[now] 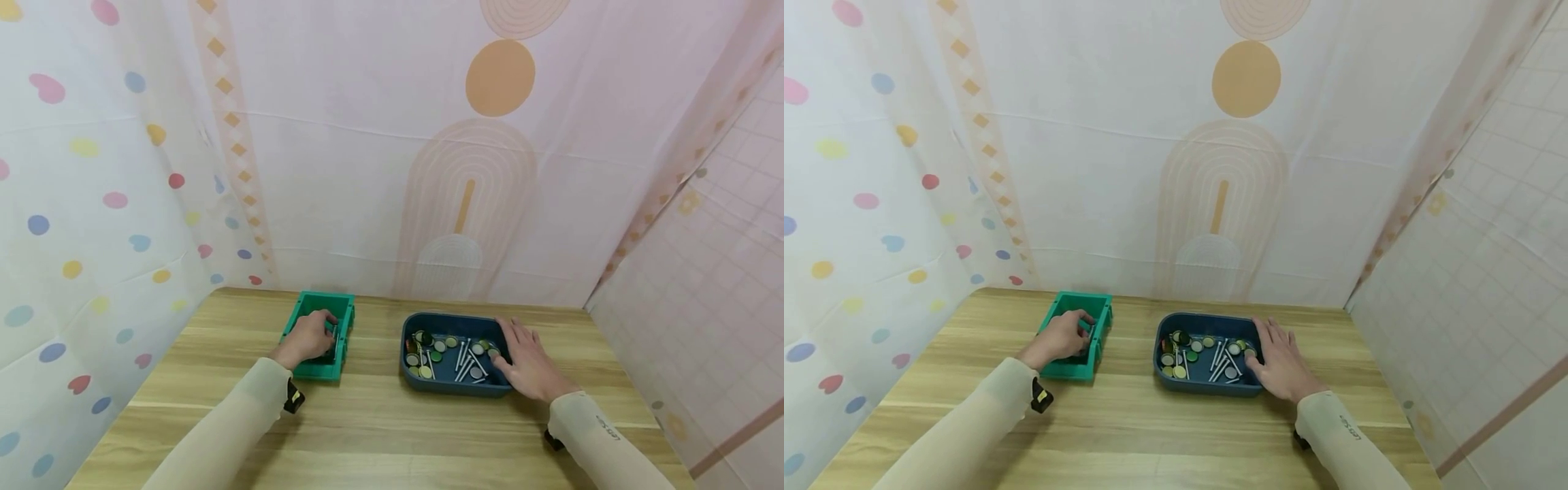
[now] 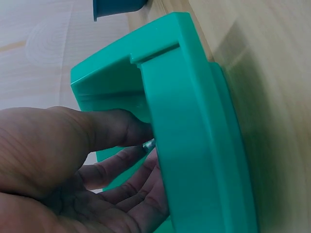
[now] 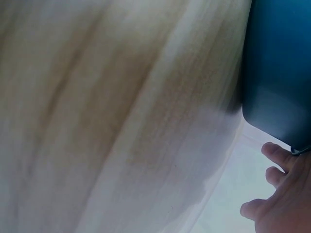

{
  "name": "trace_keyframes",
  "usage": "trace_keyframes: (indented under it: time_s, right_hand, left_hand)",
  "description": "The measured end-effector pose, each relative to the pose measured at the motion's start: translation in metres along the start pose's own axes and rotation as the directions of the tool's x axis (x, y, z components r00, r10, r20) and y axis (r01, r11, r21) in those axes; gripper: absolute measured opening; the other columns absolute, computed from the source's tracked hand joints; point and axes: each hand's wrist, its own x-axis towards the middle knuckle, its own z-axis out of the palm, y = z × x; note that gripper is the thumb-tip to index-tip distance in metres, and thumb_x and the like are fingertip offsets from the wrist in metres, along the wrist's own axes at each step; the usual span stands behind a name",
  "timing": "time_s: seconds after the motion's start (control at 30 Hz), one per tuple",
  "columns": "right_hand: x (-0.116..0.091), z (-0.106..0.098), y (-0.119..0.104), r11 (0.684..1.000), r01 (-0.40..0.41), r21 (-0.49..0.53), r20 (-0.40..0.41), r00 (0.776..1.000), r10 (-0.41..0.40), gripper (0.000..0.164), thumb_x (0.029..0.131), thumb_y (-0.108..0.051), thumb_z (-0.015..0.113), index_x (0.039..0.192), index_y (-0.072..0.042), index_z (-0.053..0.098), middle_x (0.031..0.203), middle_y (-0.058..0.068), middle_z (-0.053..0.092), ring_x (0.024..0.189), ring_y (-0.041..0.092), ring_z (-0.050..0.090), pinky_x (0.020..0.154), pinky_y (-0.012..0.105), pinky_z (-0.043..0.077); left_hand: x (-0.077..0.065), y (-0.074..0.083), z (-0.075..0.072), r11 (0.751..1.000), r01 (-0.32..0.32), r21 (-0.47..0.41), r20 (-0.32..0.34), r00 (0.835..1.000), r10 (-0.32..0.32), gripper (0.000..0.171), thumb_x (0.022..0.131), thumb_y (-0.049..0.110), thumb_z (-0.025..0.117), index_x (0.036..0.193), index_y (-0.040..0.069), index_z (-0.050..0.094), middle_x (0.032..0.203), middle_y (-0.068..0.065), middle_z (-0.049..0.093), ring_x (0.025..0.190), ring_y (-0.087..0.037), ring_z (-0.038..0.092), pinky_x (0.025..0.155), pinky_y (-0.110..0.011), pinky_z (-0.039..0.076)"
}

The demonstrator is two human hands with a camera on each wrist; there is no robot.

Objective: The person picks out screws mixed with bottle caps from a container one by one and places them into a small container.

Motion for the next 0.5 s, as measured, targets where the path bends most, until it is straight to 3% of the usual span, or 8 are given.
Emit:
trace_keyframes:
  time_s: [0.2, 0.5]
  right_hand:
    - [0.0, 0.001, 0.002, 1.0, 0.004, 0.003, -0.011, 1.0, -0.004, 0.081, 0.117, -0.032, 0.063, 0.184, -0.005, 0.025, 0.185, 0.035, 0.035, 0.176, 0.058, 0.026, 0.138, 0.086, 0.016]
    - [0.001, 0.003, 0.003, 1.0, 0.004, -0.005, -0.01, 1.0, -0.004, 0.081, 0.118, -0.034, 0.062, 0.185, -0.006, 0.024, 0.186, 0.034, 0.034, 0.177, 0.057, 0.025, 0.139, 0.085, 0.018]
  left_hand:
    - [-0.018, 0.019, -0.008, 1.0, 0.001, 0.0, -0.028, 1.0, -0.001, 0.04, 0.112, 0.004, 0.068, 0.15, -0.007, 0.066, 0.098, -0.013, 0.074, 0.081, -0.025, 0.066, 0.077, -0.038, 0.056]
    - [-0.024, 0.028, -0.013, 0.998, -0.06, 0.001, -0.138, 0.989, 0.06, 0.037, 0.109, 0.005, 0.067, 0.143, -0.01, 0.069, 0.096, -0.014, 0.075, 0.072, -0.02, 0.062, 0.069, -0.033, 0.051]
